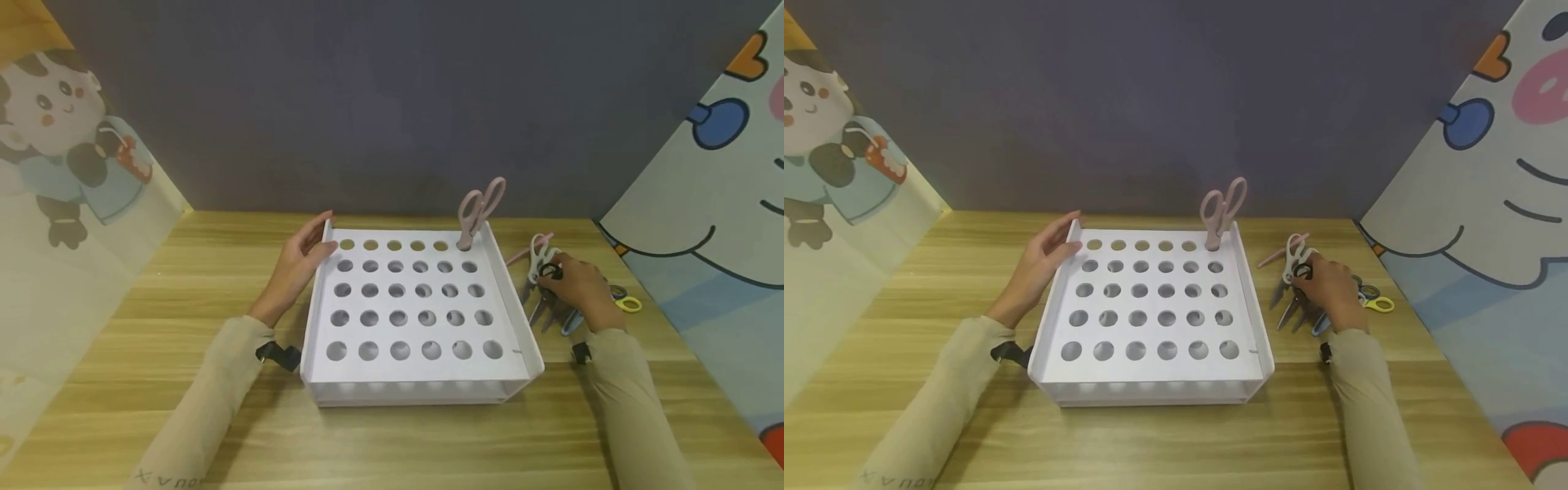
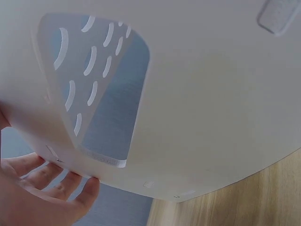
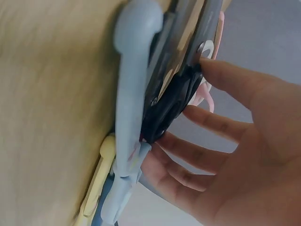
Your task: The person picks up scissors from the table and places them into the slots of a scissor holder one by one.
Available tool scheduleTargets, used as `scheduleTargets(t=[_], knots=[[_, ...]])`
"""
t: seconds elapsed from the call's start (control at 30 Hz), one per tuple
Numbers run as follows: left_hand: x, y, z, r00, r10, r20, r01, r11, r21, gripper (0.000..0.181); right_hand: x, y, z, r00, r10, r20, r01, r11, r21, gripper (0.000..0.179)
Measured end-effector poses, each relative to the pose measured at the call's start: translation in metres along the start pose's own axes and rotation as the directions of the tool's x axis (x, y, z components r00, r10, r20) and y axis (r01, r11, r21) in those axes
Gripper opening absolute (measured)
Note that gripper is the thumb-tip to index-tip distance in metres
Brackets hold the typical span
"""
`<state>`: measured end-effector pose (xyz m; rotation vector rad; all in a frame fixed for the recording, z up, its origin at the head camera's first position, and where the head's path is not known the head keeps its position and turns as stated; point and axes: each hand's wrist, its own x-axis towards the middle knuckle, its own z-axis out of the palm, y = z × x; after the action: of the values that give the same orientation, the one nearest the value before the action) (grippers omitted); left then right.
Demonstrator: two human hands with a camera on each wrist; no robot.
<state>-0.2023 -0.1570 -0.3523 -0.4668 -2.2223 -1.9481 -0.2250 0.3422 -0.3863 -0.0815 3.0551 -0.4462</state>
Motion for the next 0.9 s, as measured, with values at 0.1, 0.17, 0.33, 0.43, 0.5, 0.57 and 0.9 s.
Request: scheduleTargets(t=[0.1, 0.17, 0.33, 0.43, 0.5, 0.57, 0.9], knots=[[0.0, -0.0006, 0.0006, 1.0, 0.002, -0.004, -0.002, 1.0, -0.001, 0.056, 0.0011, 0.0003, 0.0004, 1.0, -0.008, -0.013, 0.007, 1.0, -0.004, 0.058], [-0.0002, -0.001, 0.0007, 1.0, 0.0, -0.004, 0.0, 1.0, 0.001, 0.056, 0.0013, 0.0006, 0.0002, 1.0, -0.003, -0.017, 0.003, 1.0, -0.002, 0.059], [-0.0005, -0.0025, 0.0007, 1.0, -0.005, -0.002, 0.005, 1.0, 0.005, 0.056, 0.0016, 0.0018, 0.0004, 1.0, 0.017, -0.016, -0.017, 1.0, 0.008, 0.064], [0.0, -0.0029, 0.001, 1.0, 0.001, -0.003, -0.001, 1.0, 0.002, 0.055, 0.0017, 0.0019, 0.0006, 1.0, 0.017, -0.021, -0.017, 1.0, 0.012, 0.066], [0.0003, -0.003, 0.0013, 1.0, 0.004, -0.004, -0.004, 1.0, -0.001, 0.055, 0.002, 0.0022, 0.0007, 0.999, 0.015, -0.028, -0.015, 1.0, 0.014, 0.067], [0.0006, -0.003, 0.0018, 1.0, 0.005, -0.006, -0.005, 1.0, -0.001, 0.056, 0.0025, 0.0032, 0.001, 0.999, 0.012, -0.043, -0.012, 1.0, 0.015, 0.068], [0.0018, -0.0049, 0.0025, 1.0, 0.011, -0.015, -0.011, 1.0, -0.006, 0.055, 0.0037, 0.0041, -0.0014, 0.984, -0.041, -0.175, 0.046, 0.999, 0.02, 0.064]])
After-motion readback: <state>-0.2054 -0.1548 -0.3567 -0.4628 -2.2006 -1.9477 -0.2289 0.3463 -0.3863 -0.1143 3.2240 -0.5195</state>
